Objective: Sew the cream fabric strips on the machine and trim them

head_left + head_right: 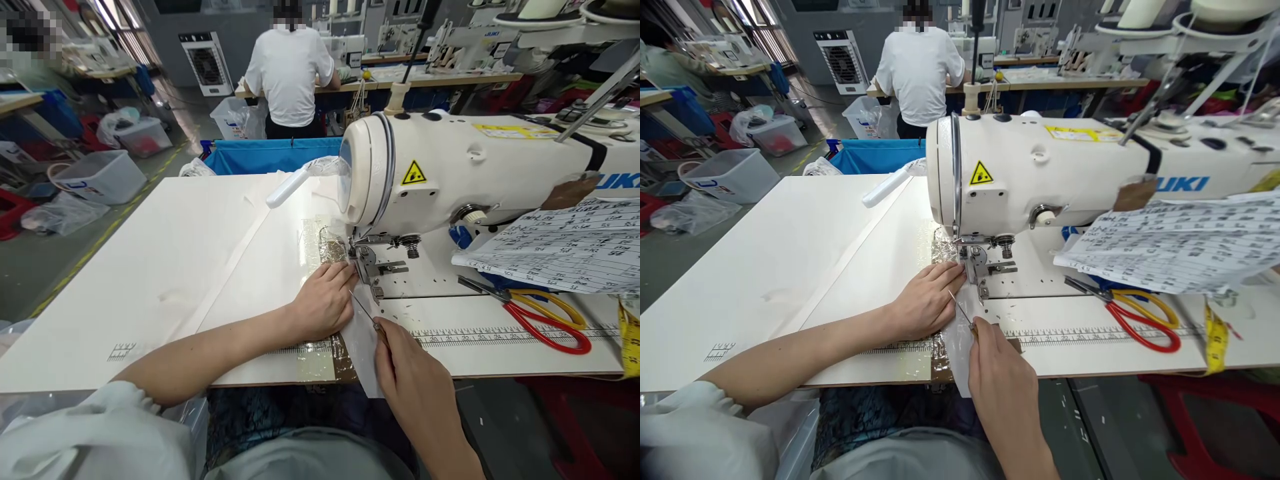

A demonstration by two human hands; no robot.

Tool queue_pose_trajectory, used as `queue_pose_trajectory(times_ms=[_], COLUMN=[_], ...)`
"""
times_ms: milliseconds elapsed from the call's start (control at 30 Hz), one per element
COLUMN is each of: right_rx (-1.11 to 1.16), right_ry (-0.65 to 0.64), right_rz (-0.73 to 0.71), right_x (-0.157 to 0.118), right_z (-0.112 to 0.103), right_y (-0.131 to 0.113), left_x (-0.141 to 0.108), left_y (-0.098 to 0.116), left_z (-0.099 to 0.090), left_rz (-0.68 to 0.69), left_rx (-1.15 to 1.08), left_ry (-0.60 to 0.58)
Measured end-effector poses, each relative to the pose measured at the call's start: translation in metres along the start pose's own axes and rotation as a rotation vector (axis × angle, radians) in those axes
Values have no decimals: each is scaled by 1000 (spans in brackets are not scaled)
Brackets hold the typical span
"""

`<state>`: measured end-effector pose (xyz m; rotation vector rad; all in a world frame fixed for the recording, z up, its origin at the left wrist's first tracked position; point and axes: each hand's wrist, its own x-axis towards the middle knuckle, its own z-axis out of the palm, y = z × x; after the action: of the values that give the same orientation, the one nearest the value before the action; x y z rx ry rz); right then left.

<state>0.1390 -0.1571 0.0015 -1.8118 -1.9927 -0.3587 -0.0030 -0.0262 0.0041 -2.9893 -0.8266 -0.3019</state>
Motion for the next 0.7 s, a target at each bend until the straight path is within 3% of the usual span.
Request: queue_pose_trajectory(times_ms=[367, 700], right_rx=[19, 5], right_ry=[-8, 7], right_rz=[-6, -19], right_x=[4, 17], right_z=[4, 8], right_y=[0, 0], left_x=[-4, 0], left_y=[4, -8], left_z=[-5, 3], left_rz=[21, 15], left_rx=[-64, -56], left_ry=[17, 49])
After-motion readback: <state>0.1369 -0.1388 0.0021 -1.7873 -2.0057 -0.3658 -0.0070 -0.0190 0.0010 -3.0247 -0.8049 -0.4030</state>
